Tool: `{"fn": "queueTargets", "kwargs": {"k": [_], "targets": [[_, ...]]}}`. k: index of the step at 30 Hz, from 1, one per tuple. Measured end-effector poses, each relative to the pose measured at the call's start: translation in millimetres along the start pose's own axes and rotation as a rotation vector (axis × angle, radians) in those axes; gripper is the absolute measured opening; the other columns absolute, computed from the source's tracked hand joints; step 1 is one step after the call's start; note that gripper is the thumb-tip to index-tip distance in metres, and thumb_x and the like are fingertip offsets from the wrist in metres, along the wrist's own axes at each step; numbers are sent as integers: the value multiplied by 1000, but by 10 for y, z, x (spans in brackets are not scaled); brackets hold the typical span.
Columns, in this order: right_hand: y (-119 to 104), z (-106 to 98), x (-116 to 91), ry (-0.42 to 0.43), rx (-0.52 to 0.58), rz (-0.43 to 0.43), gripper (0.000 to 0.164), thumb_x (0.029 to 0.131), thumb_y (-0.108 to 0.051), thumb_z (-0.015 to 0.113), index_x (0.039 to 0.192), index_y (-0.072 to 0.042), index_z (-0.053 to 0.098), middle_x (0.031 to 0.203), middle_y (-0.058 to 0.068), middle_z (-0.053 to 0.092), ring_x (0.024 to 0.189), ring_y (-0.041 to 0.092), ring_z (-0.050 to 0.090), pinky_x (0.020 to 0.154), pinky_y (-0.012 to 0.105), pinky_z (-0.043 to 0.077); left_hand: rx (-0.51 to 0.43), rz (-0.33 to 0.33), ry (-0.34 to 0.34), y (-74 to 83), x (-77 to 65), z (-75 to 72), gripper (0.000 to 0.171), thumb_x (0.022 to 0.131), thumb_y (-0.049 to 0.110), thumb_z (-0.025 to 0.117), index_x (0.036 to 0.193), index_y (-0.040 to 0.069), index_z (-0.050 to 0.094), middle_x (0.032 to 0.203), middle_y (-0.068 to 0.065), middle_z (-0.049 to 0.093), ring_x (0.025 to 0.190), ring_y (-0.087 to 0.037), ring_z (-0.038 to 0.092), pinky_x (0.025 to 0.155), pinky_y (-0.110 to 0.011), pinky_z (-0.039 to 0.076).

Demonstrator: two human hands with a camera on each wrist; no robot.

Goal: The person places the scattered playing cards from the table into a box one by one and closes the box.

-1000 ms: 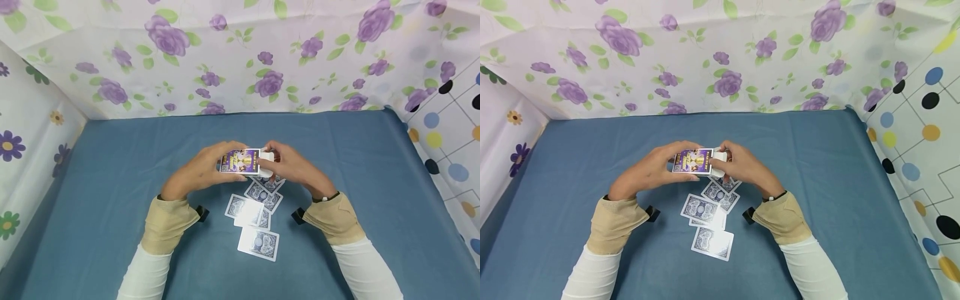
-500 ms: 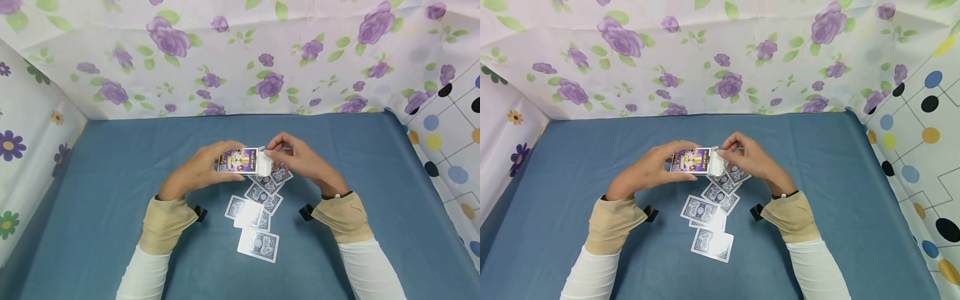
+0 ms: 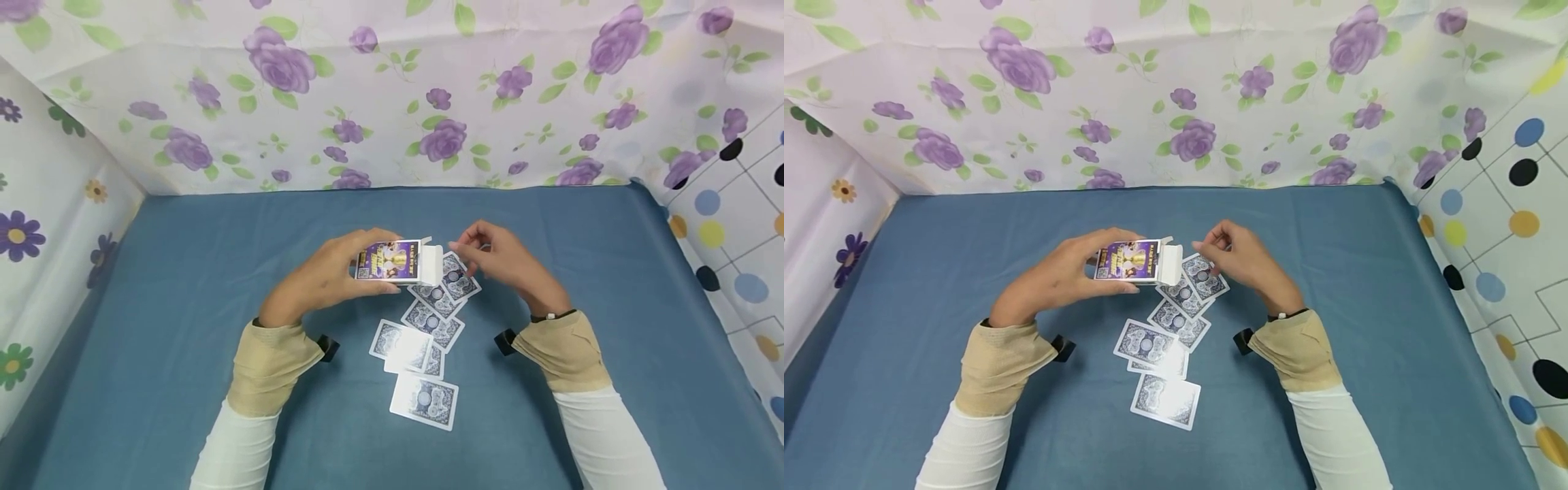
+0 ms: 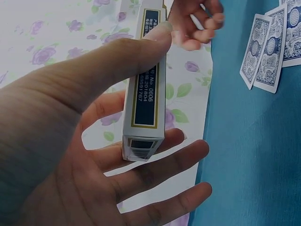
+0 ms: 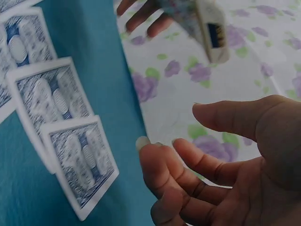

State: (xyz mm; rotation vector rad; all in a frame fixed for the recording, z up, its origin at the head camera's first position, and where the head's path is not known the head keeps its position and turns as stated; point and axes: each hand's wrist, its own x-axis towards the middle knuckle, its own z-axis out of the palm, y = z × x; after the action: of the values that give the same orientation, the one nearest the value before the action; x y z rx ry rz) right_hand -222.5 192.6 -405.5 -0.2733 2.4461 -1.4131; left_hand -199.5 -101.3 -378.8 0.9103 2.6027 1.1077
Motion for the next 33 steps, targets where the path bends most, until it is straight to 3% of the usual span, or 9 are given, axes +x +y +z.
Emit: {"fn": "queueTargets", "kwargs": {"k": [8, 15, 26, 33], "targets": [[116, 56, 46, 33, -164, 46, 40, 94, -38, 64, 109, -3, 54, 82, 16, 61, 68, 33, 66, 67, 36, 44, -6, -8, -5, 14, -11, 1, 67, 80, 43, 79, 139, 24, 54, 125, 4, 58, 98, -15, 54, 85, -37, 45], [141, 98, 63, -22, -343, 147, 59, 86, -50, 69, 118, -5, 48, 92, 12, 55, 74, 25, 51, 67, 38, 41, 14, 10, 15, 16, -26, -4, 66, 80, 41, 79, 137, 23, 54, 122, 3, 59, 96, -15, 55, 84, -36, 45], [166, 195, 68, -40, -487, 219, 65, 75, -55, 78, 107, -8, 47, 86, 9, 51, 75, 25, 49, 66, 38, 38, 12, -14, 14, 18, -24, -10, 66, 79, 43, 79, 137, 25, 54, 119, 4, 60, 94, -16, 55, 82, -37, 45], [170, 196, 59, -35, -515, 249, 60, 74, -52, 80, 104, -9, 51, 91, 8, 54, 78, 25, 51, 69, 39, 39, 15, -18, 5, 28, -29, -12, 67, 79, 44, 79, 138, 25, 54, 121, 4, 59, 96, -16, 54, 83, -37, 45]]}}
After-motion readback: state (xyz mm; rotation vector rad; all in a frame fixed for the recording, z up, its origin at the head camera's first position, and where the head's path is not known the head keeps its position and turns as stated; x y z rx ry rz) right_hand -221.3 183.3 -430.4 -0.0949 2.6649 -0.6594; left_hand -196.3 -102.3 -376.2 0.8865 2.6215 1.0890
